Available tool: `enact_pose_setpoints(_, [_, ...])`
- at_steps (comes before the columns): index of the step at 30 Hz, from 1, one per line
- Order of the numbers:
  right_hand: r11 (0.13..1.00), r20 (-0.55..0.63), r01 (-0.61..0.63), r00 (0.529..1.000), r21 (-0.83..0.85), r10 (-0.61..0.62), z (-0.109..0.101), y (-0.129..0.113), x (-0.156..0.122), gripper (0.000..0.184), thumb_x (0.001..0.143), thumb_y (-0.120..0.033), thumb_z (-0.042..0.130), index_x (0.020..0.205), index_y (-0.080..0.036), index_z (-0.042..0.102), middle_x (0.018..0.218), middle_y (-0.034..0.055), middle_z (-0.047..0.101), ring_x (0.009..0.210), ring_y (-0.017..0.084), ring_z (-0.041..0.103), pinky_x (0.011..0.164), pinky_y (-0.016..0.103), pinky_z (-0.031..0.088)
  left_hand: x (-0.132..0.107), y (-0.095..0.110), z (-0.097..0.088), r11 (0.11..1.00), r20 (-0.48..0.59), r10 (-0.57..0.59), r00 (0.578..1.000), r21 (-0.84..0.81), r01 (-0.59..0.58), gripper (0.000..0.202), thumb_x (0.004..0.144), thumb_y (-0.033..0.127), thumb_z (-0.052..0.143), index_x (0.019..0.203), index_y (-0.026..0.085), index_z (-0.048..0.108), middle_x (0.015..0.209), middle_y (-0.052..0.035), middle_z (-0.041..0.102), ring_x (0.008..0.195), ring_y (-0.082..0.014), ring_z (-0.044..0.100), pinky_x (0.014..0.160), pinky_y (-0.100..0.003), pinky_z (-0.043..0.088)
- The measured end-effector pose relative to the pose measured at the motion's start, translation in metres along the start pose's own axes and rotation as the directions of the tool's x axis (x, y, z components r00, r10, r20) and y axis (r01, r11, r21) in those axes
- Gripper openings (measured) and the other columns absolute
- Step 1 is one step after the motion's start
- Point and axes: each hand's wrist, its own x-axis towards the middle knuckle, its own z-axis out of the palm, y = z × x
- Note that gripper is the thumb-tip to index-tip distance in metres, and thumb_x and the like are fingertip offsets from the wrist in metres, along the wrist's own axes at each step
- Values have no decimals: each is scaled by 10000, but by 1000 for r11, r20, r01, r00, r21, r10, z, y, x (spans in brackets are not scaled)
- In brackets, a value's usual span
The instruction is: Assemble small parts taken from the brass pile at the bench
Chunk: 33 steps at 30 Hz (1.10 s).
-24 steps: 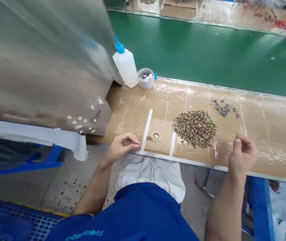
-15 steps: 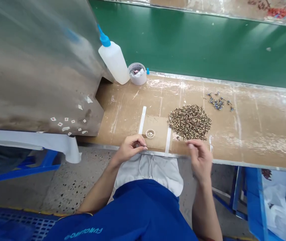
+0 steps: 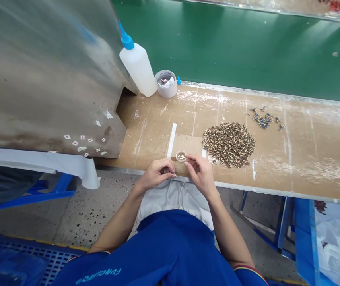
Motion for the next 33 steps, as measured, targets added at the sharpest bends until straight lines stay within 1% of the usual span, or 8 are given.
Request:
enact_pose_setpoints(5, [999, -39, 40, 998, -36, -41, 7, 4, 4, 135, 941, -257, 601, 909, -243, 732, 857, 39, 680, 729, 171, 618, 610, 297, 498, 0, 1, -4, 999, 26, 21, 999, 30, -22, 261, 897, 383, 691, 797, 145, 660, 731, -15, 595, 655, -117, 539, 622, -221, 434])
enact_pose_setpoints(9, [996, -73, 68, 995, -65, -73, 6, 8, 7, 142, 936, -267, 614, 920, -266, 755, 920, 52, 671, 862, 204, 645, 706, 345, 530, 1, -1, -5, 996, 27, 77, 997, 46, -78, 263, 901, 386, 695, 798, 146, 720, 690, -17, 591, 651, -122, 540, 623, -226, 422])
enact_pose_setpoints(12, [992, -86, 101, 991, -73, -107, 1, 12, 9, 139, 932, -252, 624, 928, -275, 761, 932, 50, 669, 881, 207, 651, 742, 363, 540, 1, -2, -5, 994, 28, 105, 994, 35, -106, 296, 890, 403, 709, 753, 140, 729, 657, -16, 581, 620, -117, 513, 589, -225, 392])
enact_pose_setpoints(18, [976, -15, 186, 982, -112, -189, 1, 12, 14, 190, 955, -224, 582, 933, -276, 763, 947, 48, 670, 887, 199, 650, 775, 367, 543, 2, -2, -5, 993, 45, 111, 993, 31, -112, 336, 873, 437, 721, 720, 138, 727, 625, -6, 552, 586, -107, 477, 552, -216, 364])
enact_pose_setpoints(23, [949, 16, 215, 976, -232, -217, 5, 8, 25, 189, 960, -236, 576, 935, -281, 758, 1044, 66, 659, 897, 204, 623, 774, 378, 537, 1, -2, -4, 996, 18, 81, 997, 34, -82, 354, 875, 447, 715, 716, 131, 719, 671, -24, 588, 586, -105, 495, 554, -218, 384])
enact_pose_setpoints(28, [903, 27, 235, 970, -360, -242, -4, 0, 32, 179, 963, -245, 584, 873, -274, 736, 985, 67, 661, 887, 223, 580, 758, 377, 505, 0, 0, -2, 998, -37, 37, 999, 51, -35, 354, 869, 453, 716, 718, 133, 707, 653, -13, 568, 567, -101, 478, 528, -215, 358])
enact_pose_setpoints(30, [903, 67, 242, 970, -354, -234, -7, -3, 30, 177, 966, -247, 583, 868, -267, 729, 953, 67, 658, 872, 221, 573, 753, 374, 496, 0, 0, -2, 998, -44, 28, 999, 49, -26, 371, 864, 467, 716, 704, 133, 697, 636, -9, 561, 565, -102, 474, 524, -215, 350])
enact_pose_setpoints(33, [917, 125, 272, 961, -292, -245, -5, -5, 28, 186, 970, -227, 569, 872, -259, 724, 943, 66, 652, 863, 213, 577, 754, 368, 489, 1, 0, -2, 998, -36, 17, 999, 56, -15, 387, 861, 479, 714, 689, 133, 689, 636, -9, 561, 568, -102, 477, 531, -216, 355])
